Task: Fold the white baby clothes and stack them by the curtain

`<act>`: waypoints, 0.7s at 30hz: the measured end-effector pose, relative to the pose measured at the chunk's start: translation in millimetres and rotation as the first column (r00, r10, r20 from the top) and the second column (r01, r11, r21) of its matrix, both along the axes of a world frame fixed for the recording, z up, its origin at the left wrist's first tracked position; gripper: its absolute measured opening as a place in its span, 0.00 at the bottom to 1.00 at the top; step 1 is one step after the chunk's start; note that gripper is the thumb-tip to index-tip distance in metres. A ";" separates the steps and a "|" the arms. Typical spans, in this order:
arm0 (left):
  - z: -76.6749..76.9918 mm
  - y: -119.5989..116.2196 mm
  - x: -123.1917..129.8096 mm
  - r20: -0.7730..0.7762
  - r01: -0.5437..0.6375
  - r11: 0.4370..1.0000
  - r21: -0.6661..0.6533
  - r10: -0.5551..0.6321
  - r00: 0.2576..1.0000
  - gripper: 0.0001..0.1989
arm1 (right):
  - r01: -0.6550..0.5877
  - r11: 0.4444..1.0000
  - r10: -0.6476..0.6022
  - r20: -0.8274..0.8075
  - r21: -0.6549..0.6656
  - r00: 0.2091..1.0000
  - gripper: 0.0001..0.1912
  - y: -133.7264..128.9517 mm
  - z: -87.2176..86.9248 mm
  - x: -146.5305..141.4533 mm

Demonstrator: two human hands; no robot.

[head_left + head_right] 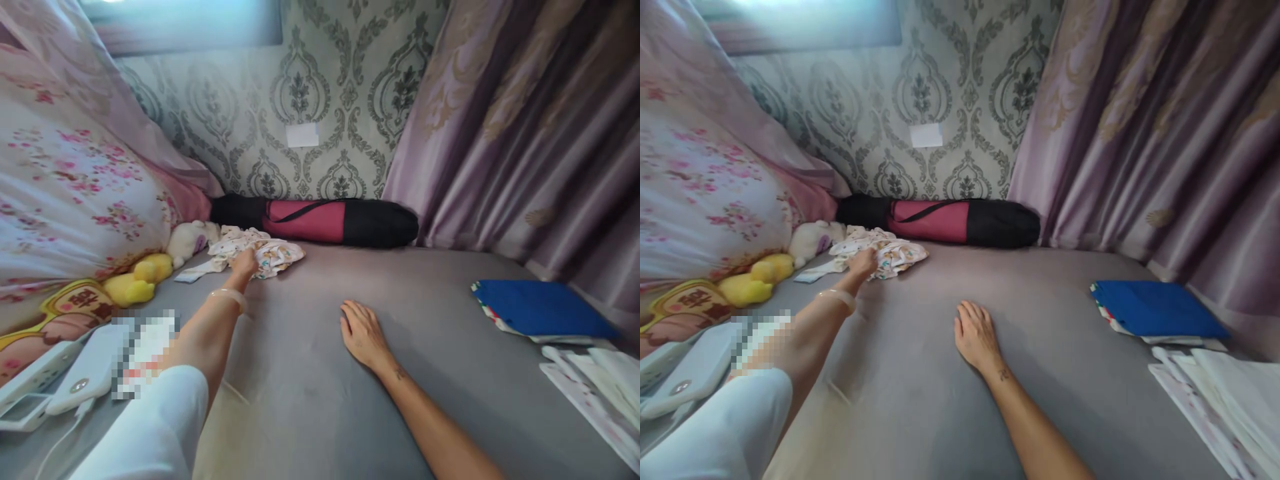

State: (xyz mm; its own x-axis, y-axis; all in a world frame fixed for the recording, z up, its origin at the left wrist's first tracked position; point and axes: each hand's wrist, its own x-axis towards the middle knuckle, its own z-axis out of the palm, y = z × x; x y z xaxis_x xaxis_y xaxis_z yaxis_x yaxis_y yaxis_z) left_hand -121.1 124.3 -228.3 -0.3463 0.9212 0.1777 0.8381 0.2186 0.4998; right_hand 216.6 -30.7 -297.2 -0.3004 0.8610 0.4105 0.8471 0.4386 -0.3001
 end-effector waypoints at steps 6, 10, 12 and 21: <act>12.3 -15.1 6.0 -0.177 -0.005 0.996 -0.094 -0.011 0.984 0.10 | 0.000 1.000 0.000 -0.017 -0.005 1.000 0.19 -1.1 0.9 1.2; 34.3 -33.7 19.7 -0.289 0.079 0.987 -0.137 -0.116 0.950 0.15 | 0.001 1.000 -0.002 -0.041 -0.020 0.999 0.19 0.0 0.8 0.8; 47.5 -49.1 31.3 -0.367 0.159 0.979 -0.127 -0.195 0.909 0.17 | -0.015 0.999 0.012 -0.070 -0.036 0.997 0.19 1.0 0.8 1.7; 57.8 -142.7 119.0 -0.445 0.372 0.910 -0.184 -0.415 0.794 0.20 | -0.157 0.952 -0.057 -0.655 -0.263 0.754 0.16 -2.4 18.1 0.7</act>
State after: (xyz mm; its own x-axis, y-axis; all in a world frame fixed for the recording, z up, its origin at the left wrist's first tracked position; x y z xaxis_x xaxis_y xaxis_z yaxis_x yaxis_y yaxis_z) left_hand -2.1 -18.4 -170.5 0.1535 0.9781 0.1405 0.9870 -0.1585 0.0253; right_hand 217.3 -33.1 -279.1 -0.0995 0.9603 0.2607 0.3782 0.2788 -0.8827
